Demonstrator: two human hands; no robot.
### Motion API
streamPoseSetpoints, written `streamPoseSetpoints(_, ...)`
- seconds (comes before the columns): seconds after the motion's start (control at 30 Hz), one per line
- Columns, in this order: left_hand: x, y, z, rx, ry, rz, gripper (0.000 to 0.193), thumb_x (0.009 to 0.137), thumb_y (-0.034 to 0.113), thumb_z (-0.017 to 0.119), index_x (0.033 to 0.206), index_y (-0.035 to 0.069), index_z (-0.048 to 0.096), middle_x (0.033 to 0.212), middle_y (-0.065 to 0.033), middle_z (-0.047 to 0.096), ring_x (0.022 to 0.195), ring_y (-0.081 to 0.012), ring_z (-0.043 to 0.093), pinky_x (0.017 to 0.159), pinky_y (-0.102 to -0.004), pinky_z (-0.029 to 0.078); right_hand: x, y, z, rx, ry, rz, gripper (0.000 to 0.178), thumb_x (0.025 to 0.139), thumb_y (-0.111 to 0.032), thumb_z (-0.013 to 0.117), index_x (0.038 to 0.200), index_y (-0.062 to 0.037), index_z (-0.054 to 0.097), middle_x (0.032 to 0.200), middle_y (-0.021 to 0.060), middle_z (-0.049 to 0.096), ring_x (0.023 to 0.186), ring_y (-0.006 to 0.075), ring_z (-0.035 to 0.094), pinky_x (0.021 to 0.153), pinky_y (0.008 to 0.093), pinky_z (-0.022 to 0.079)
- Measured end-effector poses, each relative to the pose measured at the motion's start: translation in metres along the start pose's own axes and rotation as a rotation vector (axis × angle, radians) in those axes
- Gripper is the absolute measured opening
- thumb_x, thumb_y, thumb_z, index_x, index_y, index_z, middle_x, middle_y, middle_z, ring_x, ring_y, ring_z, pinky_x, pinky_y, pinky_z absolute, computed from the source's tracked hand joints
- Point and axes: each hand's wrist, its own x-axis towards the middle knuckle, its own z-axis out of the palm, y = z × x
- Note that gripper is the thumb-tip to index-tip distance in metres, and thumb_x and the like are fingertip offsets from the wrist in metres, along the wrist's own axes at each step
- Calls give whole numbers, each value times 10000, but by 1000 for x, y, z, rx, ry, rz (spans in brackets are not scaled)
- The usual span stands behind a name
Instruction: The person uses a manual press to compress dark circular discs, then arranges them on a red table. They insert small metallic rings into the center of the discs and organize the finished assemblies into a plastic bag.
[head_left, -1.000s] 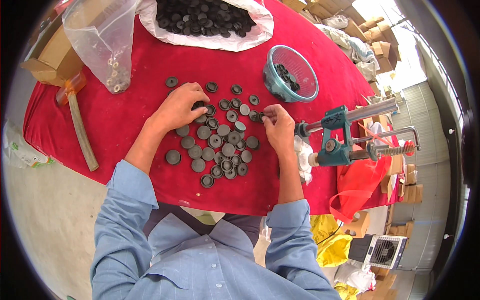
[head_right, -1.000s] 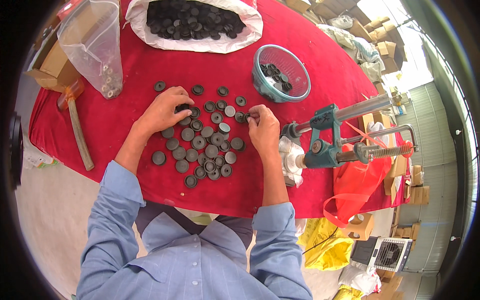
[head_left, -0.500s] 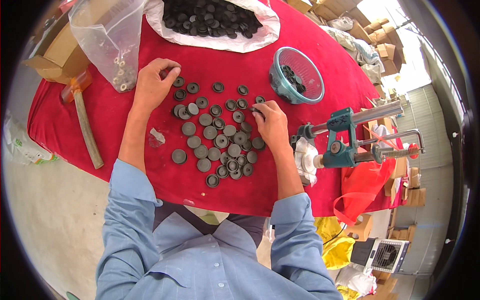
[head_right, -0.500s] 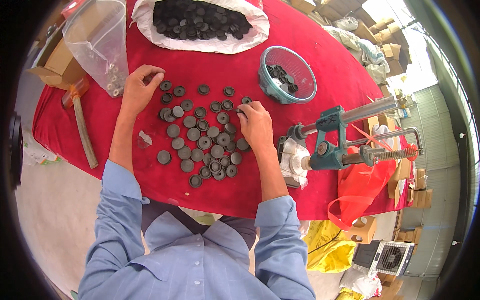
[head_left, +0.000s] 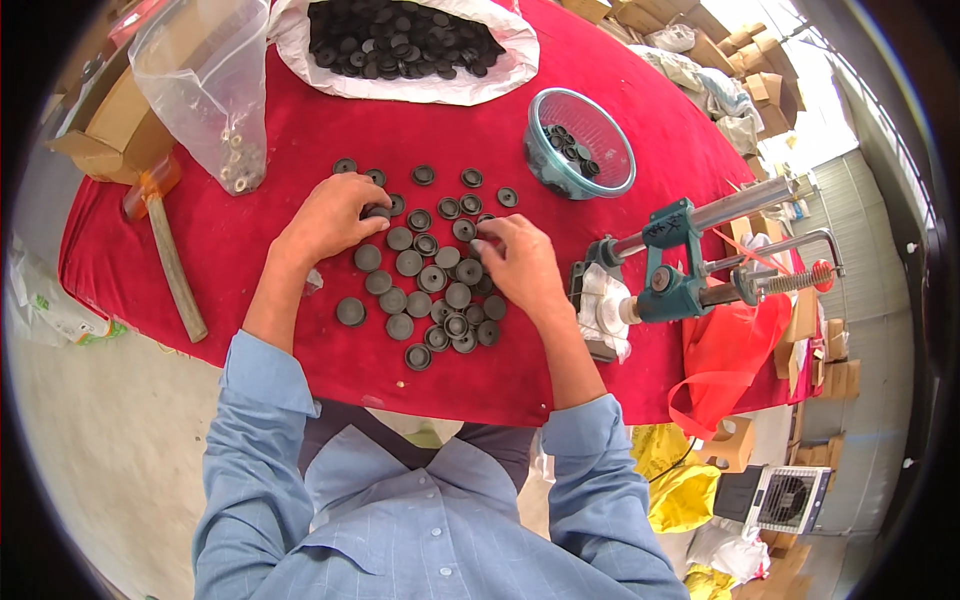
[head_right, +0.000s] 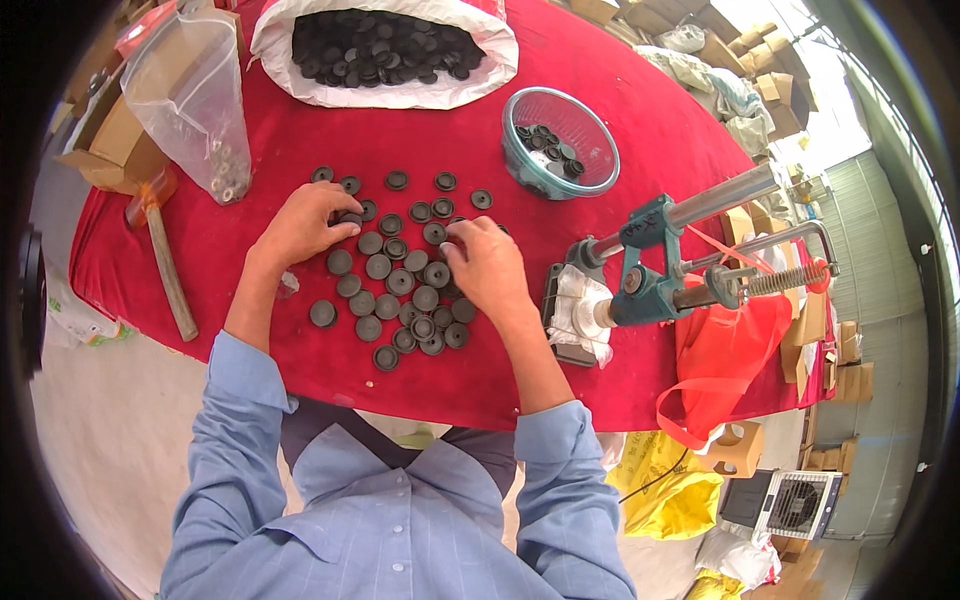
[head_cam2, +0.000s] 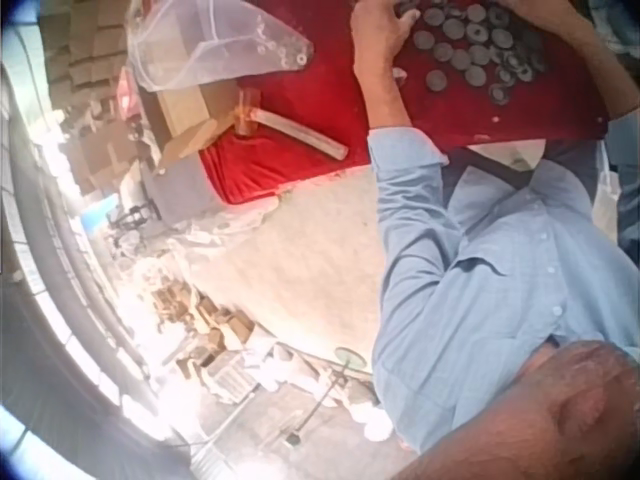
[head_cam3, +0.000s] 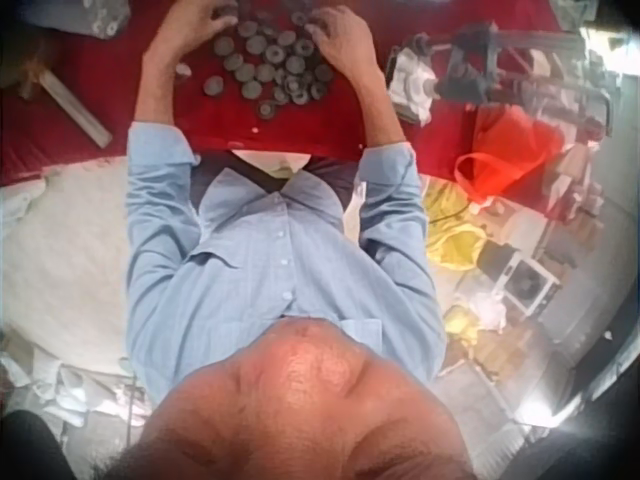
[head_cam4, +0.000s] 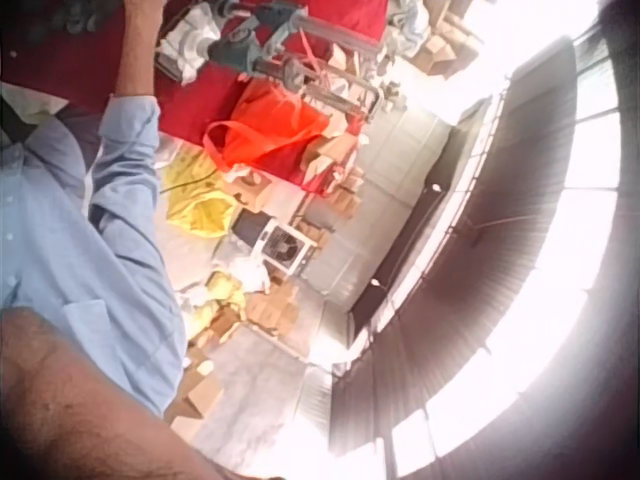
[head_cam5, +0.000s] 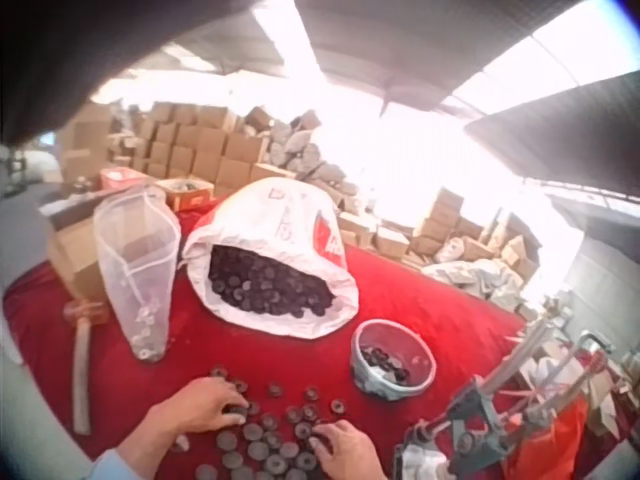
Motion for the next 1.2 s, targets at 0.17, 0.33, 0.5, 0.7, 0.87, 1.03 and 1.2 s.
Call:
streamPoseSetpoints(0.17,-3,14,-18,-335,225,-181,189,857,36,806,1045,13,797,917,-80,736,794,-226,675,733,-344,520,-2,-8,6,-111,-12,47,251,919,-238,771,1105,-69,778,1039,125,710,954,337,721,846,474,581)
streamPoseSetpoints(0.33,-31,8,-38,-112,352,-156,147,859,14,790,1005,9,786,971,-93,728,846,-246,694,731,-362,524,-2,-8,4,-66,-52,66,297,875,-243,820,1105,-64,760,1020,126,704,935,322,717,853,459,582)
streamPoseSetpoints(0.5,-64,-12,-25,42,214,-195,181,845,-16,765,1026,-9,759,1037,-116,690,971,-295,685,841,-395,543,0,9,8,41,66,84,328,831,-203,848,1097,-52,728,999,161,702,913,335,715,837,462,580)
streamPoseSetpoints(0.7,-61,12,-22,128,188,-69,367,826,0,780,1190,14,735,1253,-134,666,1152,-326,639,947,-427,536,-5,20,-4,99,90,107,216,896,-170,786,1022,-2,738,903,203,732,816,366,721,788,465,574)
streamPoseSetpoints(0.87,-52,8,-7,67,79,19,384,841,-16,769,1222,25,747,1295,-139,667,1143,-330,645,977,-423,546,-3,43,-1,-29,137,100,195,916,-154,768,1036,-1,745,910,212,735,812,392,716,777,468,573)
streamPoseSetpoints(1.03,-53,14,-8,-144,153,-110,310,891,-1,750,1200,22,761,1223,-111,686,1018,-244,678,865,-352,553,-8,23,-7,-153,131,89,211,906,-103,745,1105,-37,763,1001,182,708,864,389,707,810,468,576)
streamPoseSetpoints(1.2,-64,6,-16,-363,229,-277,237,940,18,719,1171,0,767,1090,-58,714,943,-134,652,783,-294,515,-17,-2,-7,53,-114,-75,327,872,-34,705,1192,-60,766,1072,177,678,996,377,694,890,468,571)
